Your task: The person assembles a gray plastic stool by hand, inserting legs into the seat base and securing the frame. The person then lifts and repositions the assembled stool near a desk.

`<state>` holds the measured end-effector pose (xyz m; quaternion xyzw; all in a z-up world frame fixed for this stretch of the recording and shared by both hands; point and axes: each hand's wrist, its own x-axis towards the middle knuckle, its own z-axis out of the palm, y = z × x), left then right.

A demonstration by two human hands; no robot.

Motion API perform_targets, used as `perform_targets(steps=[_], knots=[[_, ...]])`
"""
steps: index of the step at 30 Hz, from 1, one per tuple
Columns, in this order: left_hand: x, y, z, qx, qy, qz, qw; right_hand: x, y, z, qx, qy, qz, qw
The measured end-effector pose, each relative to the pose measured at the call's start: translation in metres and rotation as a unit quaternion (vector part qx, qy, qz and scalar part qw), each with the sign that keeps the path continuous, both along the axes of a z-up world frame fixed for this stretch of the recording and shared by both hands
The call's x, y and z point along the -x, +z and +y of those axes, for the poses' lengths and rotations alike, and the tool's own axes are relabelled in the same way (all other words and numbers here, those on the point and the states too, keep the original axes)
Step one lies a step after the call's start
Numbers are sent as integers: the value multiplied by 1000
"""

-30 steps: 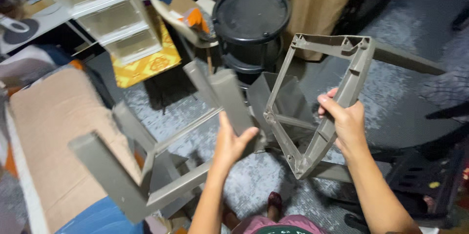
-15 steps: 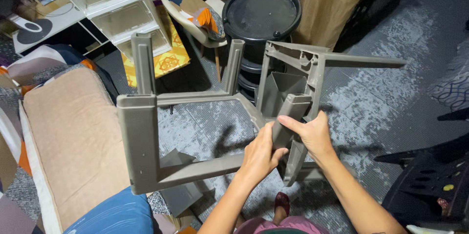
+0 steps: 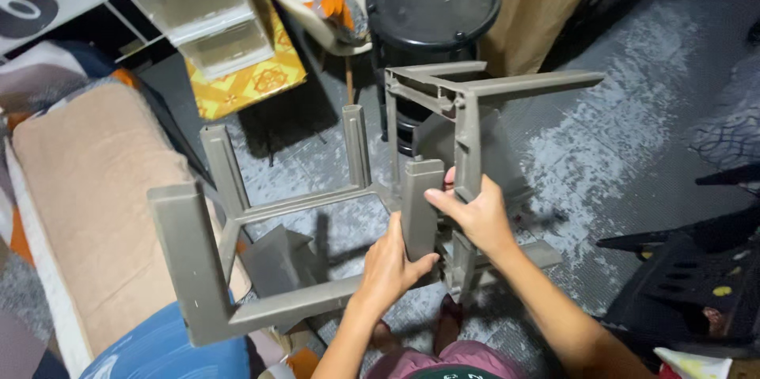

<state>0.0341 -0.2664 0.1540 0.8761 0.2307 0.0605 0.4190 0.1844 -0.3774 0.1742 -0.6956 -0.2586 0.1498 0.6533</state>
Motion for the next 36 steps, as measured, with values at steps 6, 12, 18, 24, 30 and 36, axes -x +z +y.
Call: perform_targets(steps=[6,12,18,24,30,36], knots=[[41,-18,69,-20,14,13,1000,17,-29,23,-23,58,135,989],[72,-37,137,-52,19,29,998,40,-70,65,-9,99,194,976],[94,-59,178,-61,31,24,997,44,-133,110,36,117,228,966],[96,-71,187,-34,21,66,997,27,-204,137,89,120,280,948],[82,-79,197,-3,21,37,999,-3,-286,167,181,105,359,910],[52,-89,229,32,59,77,995,-34,-382,198,168,74,505,844]])
